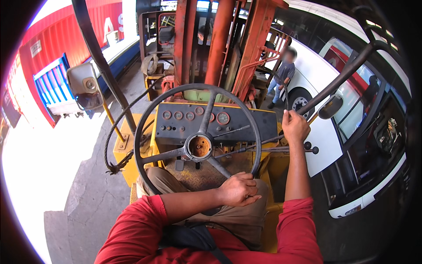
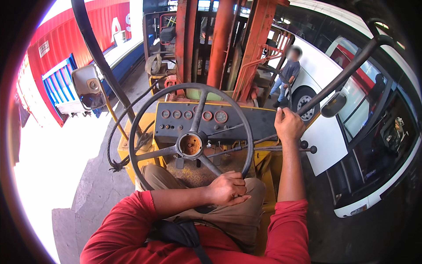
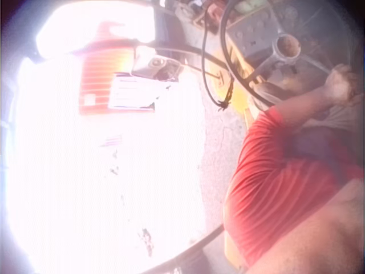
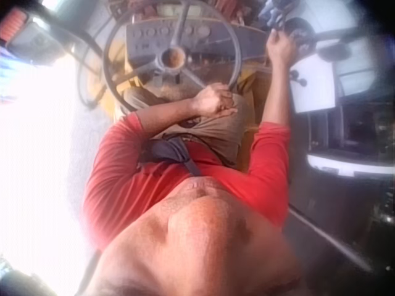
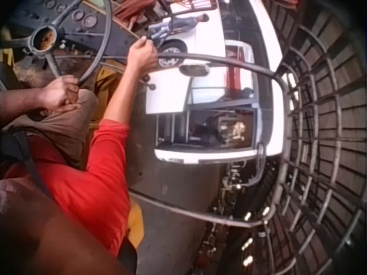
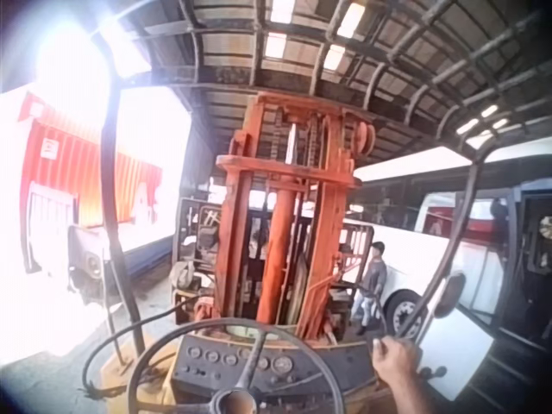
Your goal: The person sits in the operator's seat of a forklift and manipulates the steering wheel and control levers. They drive the forklift forward and backward within a large indoor garage, maneuvering around parked vehicles and other equipment.
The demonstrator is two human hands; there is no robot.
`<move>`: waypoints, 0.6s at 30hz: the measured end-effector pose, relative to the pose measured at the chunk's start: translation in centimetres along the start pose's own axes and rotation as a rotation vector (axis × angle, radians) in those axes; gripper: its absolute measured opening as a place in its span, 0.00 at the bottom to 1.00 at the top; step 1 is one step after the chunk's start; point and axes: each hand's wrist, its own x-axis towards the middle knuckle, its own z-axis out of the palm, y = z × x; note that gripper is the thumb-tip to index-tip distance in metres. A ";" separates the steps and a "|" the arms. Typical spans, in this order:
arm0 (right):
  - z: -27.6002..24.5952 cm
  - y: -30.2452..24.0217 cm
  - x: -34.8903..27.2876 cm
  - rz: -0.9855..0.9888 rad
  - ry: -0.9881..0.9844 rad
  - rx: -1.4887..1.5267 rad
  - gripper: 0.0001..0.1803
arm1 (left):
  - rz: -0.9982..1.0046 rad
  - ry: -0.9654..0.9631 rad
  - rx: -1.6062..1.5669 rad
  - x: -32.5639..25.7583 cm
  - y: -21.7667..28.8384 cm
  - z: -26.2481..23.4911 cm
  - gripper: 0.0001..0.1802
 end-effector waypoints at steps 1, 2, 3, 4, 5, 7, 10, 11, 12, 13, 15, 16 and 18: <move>0.1 0.2 0.0 0.012 -0.005 -0.016 0.16 | 0.003 0.003 -0.003 0.0 0.0 0.1 0.18; 0.2 0.3 0.1 0.001 0.005 -0.011 0.16 | 0.003 0.007 -0.005 0.0 0.0 0.1 0.18; 0.2 0.4 0.2 -0.009 0.016 -0.004 0.16 | 0.002 0.009 -0.007 0.0 0.1 0.0 0.18; 0.3 0.4 0.3 -0.019 0.026 0.003 0.16 | 0.002 0.011 -0.009 0.1 0.1 0.0 0.18; 0.3 0.5 0.3 -0.011 0.013 0.005 0.16 | 0.001 0.009 -0.007 0.1 0.2 0.0 0.18; 0.6 0.4 0.6 0.003 -0.009 0.015 0.17 | 0.000 0.007 0.002 0.1 0.2 -0.2 0.18; 0.7 0.4 0.8 0.006 -0.010 -0.002 0.17 | -0.002 0.004 0.008 0.1 0.2 -0.2 0.18; 0.7 0.4 0.9 0.011 -0.018 -0.009 0.17 | -0.002 0.001 0.010 0.1 0.2 -0.2 0.18; 0.6 0.3 1.1 0.017 -0.028 -0.017 0.17 | -0.002 -0.001 0.010 0.1 0.2 -0.2 0.18; 0.5 0.2 1.2 0.022 -0.037 -0.025 0.18 | -0.002 -0.004 0.011 0.1 0.2 -0.3 0.18; 0.5 0.1 1.4 0.026 -0.035 -0.019 0.18 | 0.000 -0.001 0.008 0.1 0.2 -0.2 0.18; 0.5 0.0 1.5 0.027 -0.033 -0.016 0.18 | 0.000 0.001 0.006 0.1 0.2 -0.2 0.18; 0.4 0.0 1.6 0.029 -0.044 -0.030 0.18 | 0.003 0.000 0.008 0.1 0.2 -0.2 0.18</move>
